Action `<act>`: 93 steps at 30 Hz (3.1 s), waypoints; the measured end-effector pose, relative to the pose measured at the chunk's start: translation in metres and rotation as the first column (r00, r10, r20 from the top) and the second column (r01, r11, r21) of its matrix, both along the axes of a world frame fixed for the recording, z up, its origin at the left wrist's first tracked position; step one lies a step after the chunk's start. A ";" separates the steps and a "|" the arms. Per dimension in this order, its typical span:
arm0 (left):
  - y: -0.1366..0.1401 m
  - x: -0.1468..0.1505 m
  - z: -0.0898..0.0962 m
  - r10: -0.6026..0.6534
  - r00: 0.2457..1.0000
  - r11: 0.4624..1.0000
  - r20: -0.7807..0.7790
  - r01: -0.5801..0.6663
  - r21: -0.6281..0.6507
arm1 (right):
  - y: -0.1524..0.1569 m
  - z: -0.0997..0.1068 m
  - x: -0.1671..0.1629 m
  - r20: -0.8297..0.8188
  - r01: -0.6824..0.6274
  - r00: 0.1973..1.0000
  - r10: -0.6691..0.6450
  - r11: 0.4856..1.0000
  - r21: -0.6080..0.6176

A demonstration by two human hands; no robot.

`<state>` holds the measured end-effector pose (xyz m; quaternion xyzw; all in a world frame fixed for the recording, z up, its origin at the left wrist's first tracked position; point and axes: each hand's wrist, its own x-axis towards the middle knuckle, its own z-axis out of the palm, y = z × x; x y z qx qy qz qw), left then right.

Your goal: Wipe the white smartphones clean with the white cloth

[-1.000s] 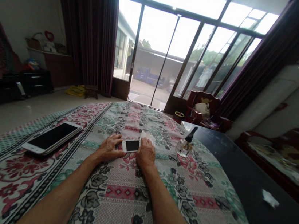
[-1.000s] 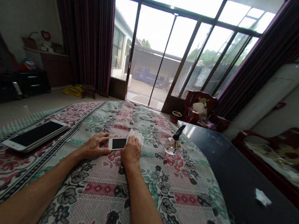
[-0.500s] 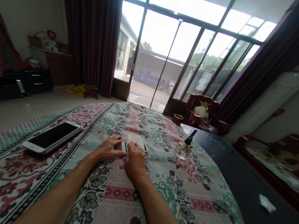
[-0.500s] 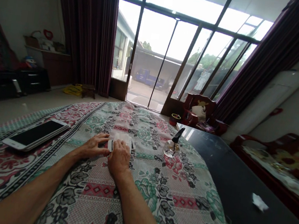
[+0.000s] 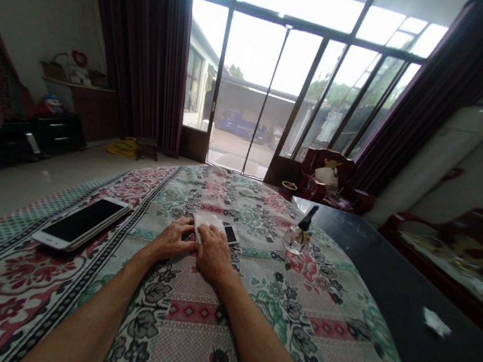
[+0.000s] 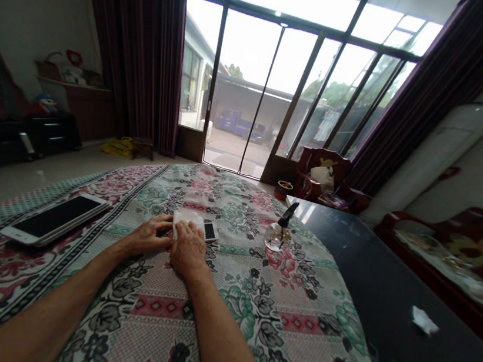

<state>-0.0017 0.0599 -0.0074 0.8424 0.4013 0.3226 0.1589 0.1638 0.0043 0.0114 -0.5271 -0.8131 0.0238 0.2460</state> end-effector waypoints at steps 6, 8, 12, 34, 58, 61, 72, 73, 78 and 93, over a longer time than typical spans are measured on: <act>-0.001 0.000 -0.001 0.080 0.996 0.994 -0.049 -0.083 -0.071 | 0.008 -0.003 0.006 0.022 0.143 0.989 -0.143 0.989 -0.027; -0.001 0.000 0.000 0.083 0.995 0.993 -0.051 -0.087 -0.080 | 0.010 -0.001 0.010 0.029 0.191 0.981 -0.191 0.981 -0.024; -0.001 -0.001 0.000 0.085 0.996 0.993 -0.033 -0.088 -0.084 | 0.013 0.002 0.020 0.046 0.263 0.964 -0.262 0.965 -0.021; 0.001 -0.003 -0.005 0.070 0.996 0.994 -0.053 -0.074 -0.076 | 0.001 -0.001 0.022 0.034 0.420 0.907 -0.420 0.907 -0.017; 0.001 -0.002 -0.002 -0.031 0.999 0.999 -0.029 0.030 -0.022 | -0.013 -0.007 -0.003 -0.056 0.056 0.997 -0.057 0.998 -0.012; 0.004 -0.004 -0.008 0.024 0.999 0.998 -0.039 -0.027 -0.058 | -0.007 -0.006 0.008 -0.071 0.095 0.993 -0.095 0.995 -0.001; 0.004 -0.005 -0.011 0.060 0.997 0.995 -0.051 -0.064 -0.081 | 0.006 0.002 0.039 -0.077 0.345 0.935 -0.345 0.938 -0.016; 0.003 -0.004 -0.011 0.065 0.997 0.994 -0.048 -0.068 -0.081 | 0.006 0.002 0.039 -0.081 0.362 0.929 -0.362 0.932 -0.017; 0.001 -0.002 -0.008 0.069 0.997 0.993 -0.045 -0.073 -0.089 | 0.003 -0.001 0.030 -0.065 0.360 0.931 -0.360 0.933 -0.005; 0.000 -0.001 0.002 -0.067 0.998 0.998 0.003 0.067 0.021 | 0.004 -0.004 0.000 -0.145 -0.036 0.988 0.044 0.998 0.057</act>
